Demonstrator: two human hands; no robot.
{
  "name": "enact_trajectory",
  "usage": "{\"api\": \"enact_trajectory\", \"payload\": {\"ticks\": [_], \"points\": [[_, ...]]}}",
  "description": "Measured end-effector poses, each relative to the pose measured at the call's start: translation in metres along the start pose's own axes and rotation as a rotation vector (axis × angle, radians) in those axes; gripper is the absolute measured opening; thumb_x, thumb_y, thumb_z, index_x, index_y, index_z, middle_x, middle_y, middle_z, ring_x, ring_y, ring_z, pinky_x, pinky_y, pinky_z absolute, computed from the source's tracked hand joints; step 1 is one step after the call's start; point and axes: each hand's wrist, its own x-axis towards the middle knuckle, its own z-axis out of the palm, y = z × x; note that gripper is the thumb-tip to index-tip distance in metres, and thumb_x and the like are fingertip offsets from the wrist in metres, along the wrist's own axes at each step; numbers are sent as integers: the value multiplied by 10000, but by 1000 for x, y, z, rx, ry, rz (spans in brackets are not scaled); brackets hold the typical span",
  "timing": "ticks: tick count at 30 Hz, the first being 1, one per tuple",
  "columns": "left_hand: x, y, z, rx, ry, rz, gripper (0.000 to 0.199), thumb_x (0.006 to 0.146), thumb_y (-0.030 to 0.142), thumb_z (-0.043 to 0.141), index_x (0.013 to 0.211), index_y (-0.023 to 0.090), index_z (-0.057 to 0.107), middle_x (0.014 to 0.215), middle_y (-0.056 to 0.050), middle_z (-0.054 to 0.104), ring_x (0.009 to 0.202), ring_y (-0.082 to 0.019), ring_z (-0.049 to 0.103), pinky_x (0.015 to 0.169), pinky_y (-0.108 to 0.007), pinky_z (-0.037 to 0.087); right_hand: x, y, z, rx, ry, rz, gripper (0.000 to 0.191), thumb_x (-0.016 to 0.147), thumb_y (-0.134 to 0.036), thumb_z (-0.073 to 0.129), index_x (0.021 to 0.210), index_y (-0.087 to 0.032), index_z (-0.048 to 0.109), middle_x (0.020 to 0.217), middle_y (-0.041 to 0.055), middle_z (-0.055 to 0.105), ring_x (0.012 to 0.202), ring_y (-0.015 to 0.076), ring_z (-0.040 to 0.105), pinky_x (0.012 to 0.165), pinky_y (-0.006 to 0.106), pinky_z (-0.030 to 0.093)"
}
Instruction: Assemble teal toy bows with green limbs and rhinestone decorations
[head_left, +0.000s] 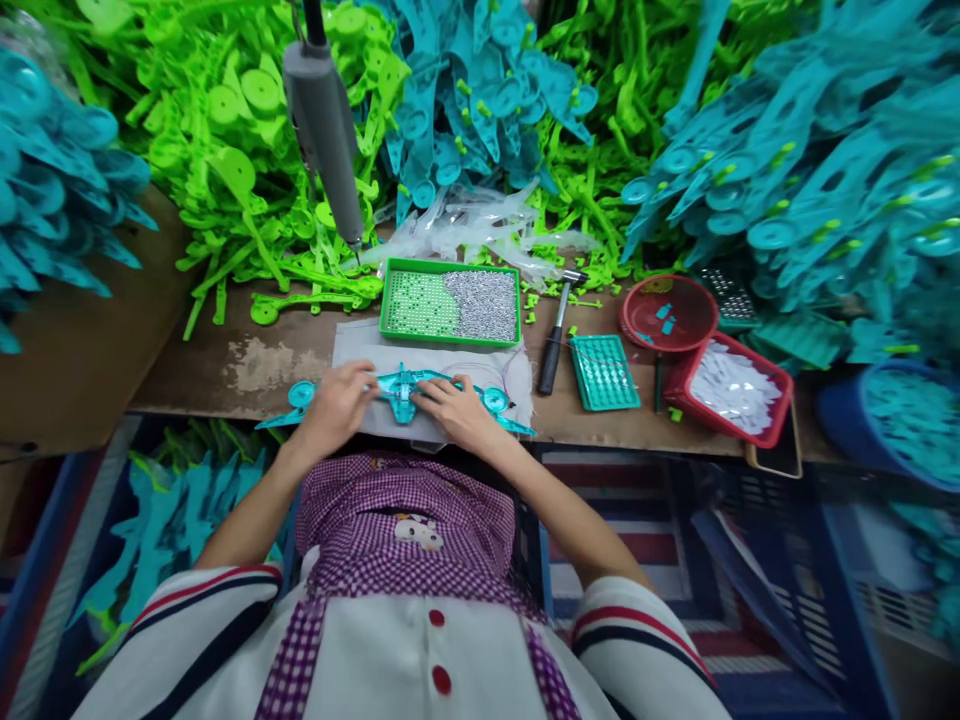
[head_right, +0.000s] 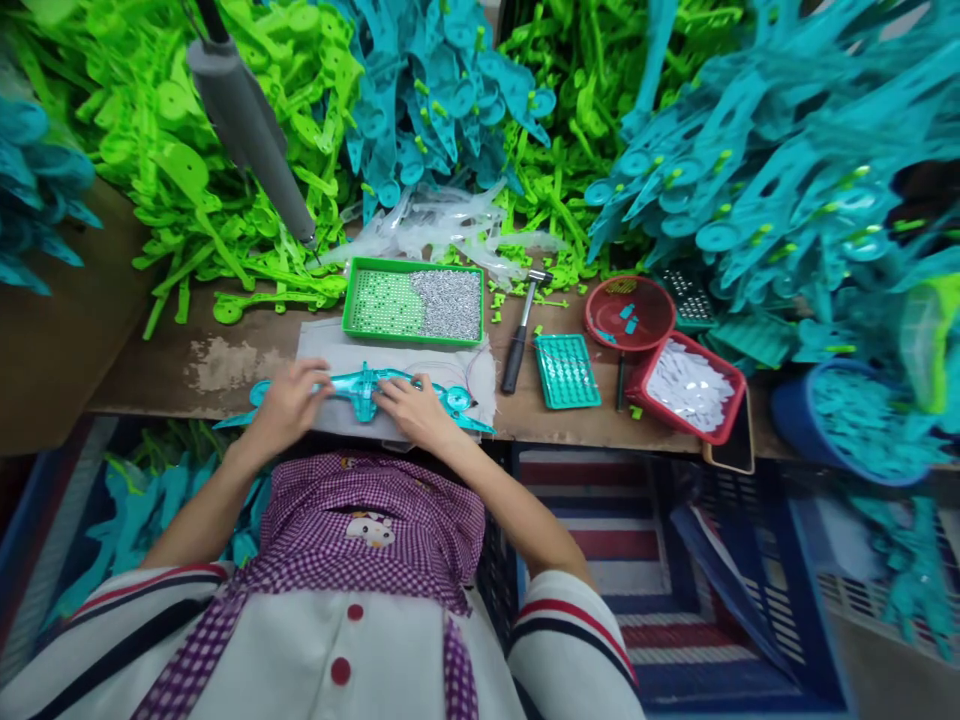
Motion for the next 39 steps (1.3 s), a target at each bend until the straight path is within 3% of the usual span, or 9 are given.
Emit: {"api": "enact_trajectory", "payload": {"ticks": [3,6,8,11,25,29,33,36,39], "points": [[-12,-24,-13,62,296,-151,151,918,324,514,865,206,592,1069,-92,594,1058,-242,574,981,-402,448,-29,-3,9,28,235,241,385,985,-237,431,1344,-261,565,1389,118,580,1279,257,494,990,424,306],[-24,-46,-19,18,417,-240,158,887,357,557,854,209,601,1025,-78,599,1050,-233,577,968,-379,454,-60,-2,18,7,492,650,350,976,-356,452,1257,-236,622,1285,143,617,1210,272,539,967,423,303],[-27,-52,-19,-10,479,-266,164,874,365,577,842,207,604,993,-73,605,1033,-229,577,965,-374,453,-72,3,21,0,560,835,349,967,-415,447,1178,-226,652,1240,143,620,1177,282,542,945,425,307],[-25,-57,-15,-55,622,-310,177,867,373,582,834,199,595,959,-71,609,1010,-222,574,939,-360,464,-75,12,20,18,534,925,351,966,-440,437,1108,-224,674,1233,135,617,1154,285,533,909,417,298],[-23,-84,-6,-279,635,-466,242,827,421,605,863,182,604,913,-37,632,906,-163,610,892,-302,479,-17,53,-31,200,30,859,98,794,-246,583,834,-211,665,867,65,733,828,239,626,703,336,345],[-20,-82,-5,-343,676,-523,300,791,479,643,835,188,587,878,-22,641,834,-151,618,830,-290,501,-13,42,-48,279,224,793,70,765,-236,567,803,-209,620,822,50,699,785,212,614,703,321,388],[-12,-80,-11,-555,817,-575,358,771,530,661,827,214,504,822,-3,637,737,-143,616,749,-304,528,24,13,-51,443,448,621,82,799,-231,513,854,-207,570,860,48,654,779,174,587,727,298,428],[-13,-86,-31,-895,842,-625,329,775,484,677,813,235,465,845,-16,652,770,-157,627,750,-323,530,57,-7,-34,495,417,471,103,805,-168,480,865,-204,556,898,58,629,822,178,581,757,294,442],[-27,-96,-58,-1124,686,-729,284,784,419,671,725,236,462,755,-15,602,803,-182,602,777,-365,520,63,-17,-5,456,320,386,156,873,-164,432,923,-201,575,983,80,630,915,202,591,831,321,448]]}}
